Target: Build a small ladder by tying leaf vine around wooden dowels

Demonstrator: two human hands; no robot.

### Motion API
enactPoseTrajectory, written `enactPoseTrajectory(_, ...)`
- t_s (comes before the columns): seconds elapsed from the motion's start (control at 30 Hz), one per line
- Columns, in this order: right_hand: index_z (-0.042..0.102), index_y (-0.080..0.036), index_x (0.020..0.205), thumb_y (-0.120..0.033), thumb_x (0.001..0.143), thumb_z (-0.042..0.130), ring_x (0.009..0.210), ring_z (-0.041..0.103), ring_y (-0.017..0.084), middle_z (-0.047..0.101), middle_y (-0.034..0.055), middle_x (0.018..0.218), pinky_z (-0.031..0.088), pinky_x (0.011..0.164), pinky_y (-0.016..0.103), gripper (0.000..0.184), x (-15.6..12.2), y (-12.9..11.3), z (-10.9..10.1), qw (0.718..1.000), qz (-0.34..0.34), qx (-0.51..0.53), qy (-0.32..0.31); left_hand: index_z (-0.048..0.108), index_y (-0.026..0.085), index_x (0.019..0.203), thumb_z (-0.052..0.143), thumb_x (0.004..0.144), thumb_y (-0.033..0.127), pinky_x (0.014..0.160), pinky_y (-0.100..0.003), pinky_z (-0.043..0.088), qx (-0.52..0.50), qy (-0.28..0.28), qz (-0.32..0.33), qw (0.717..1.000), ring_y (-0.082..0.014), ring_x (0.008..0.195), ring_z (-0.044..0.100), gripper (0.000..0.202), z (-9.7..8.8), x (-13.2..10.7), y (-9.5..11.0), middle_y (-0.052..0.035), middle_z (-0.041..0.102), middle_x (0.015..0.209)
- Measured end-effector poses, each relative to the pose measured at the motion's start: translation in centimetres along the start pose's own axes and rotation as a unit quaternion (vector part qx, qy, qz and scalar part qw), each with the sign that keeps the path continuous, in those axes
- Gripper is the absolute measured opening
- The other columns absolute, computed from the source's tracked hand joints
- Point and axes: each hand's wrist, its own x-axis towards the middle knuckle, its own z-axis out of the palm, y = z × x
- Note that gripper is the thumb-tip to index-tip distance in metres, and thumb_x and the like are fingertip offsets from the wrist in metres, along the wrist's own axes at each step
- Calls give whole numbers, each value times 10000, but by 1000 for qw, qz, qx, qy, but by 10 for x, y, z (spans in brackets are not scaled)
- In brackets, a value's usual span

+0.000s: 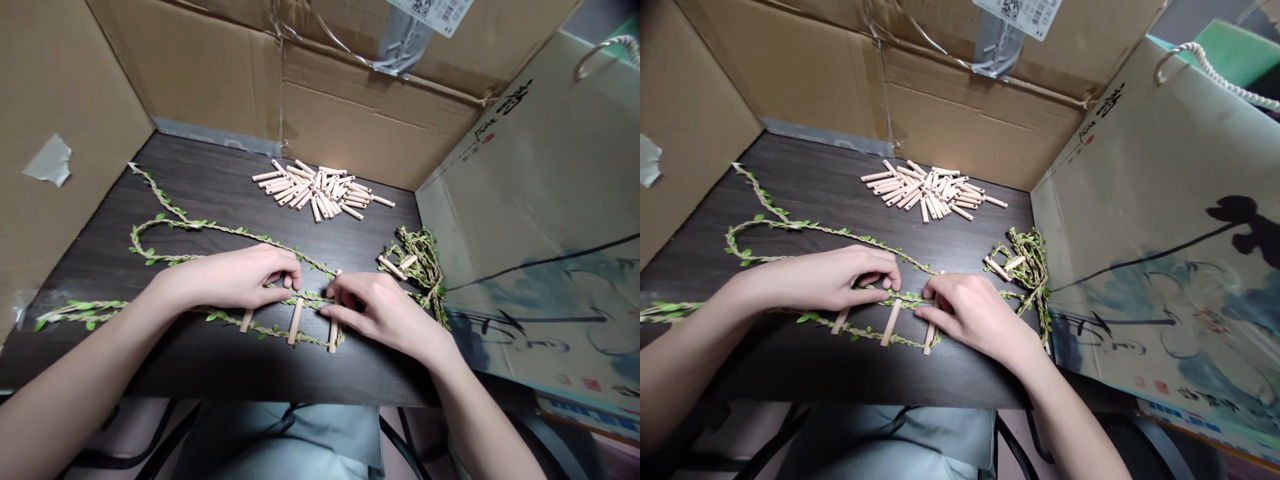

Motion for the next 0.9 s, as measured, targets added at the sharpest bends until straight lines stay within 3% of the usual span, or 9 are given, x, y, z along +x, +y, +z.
enactPoseTrajectory(0.1, 686, -176, 1016, -261, 1051, 603, 804, 617, 158, 685, 30, 881, 423, 751, 262, 124, 5, 0, 12, 998, -43, 11, 55, 688, 214, 979, 613, 954, 217, 748, -236, 388, -3, 11, 9, 1000, -159, 836, 570, 79, 2, 2, 1, 4, 647, 905)
enactPoseTrajectory(0.2, 715, -163, 1004, -231, 1045, 593, 794, 602, 166, 661, 44, 889, 424, 739, 275, 146, 9, 1, 23, 995, -52, -8, 79, 686, 204, 938, 622, 940, 188, 737, -238, 380, -8, 19, 13, 1000, -152, 803, 562, 65, 2, 3, 4, 9, 649, 892)
enactPoseTrajectory(0.53, 771, -188, 981, -264, 1000, 676, 836, 602, 177, 647, 45, 909, 436, 765, 300, 123, 18, 3, 34, 992, -59, -23, 112, 656, 186, 829, 608, 940, 158, 759, -243, 391, -12, 33, 7, 999, -169, 827, 590, 125, 3, 1, 11, -5, 662, 883)
enactPoseTrajectory(0.9, 729, -193, 929, -238, 977, 676, 911, 570, 197, 652, 46, 961, 376, 812, 334, 84, 26, -1, 39, 990, -69, -42, 118, 629, 203, 873, 572, 992, 236, 735, -245, 381, -25, 42, 16, 999, -176, 823, 589, 136, 3, -5, 10, 7, 662, 851)
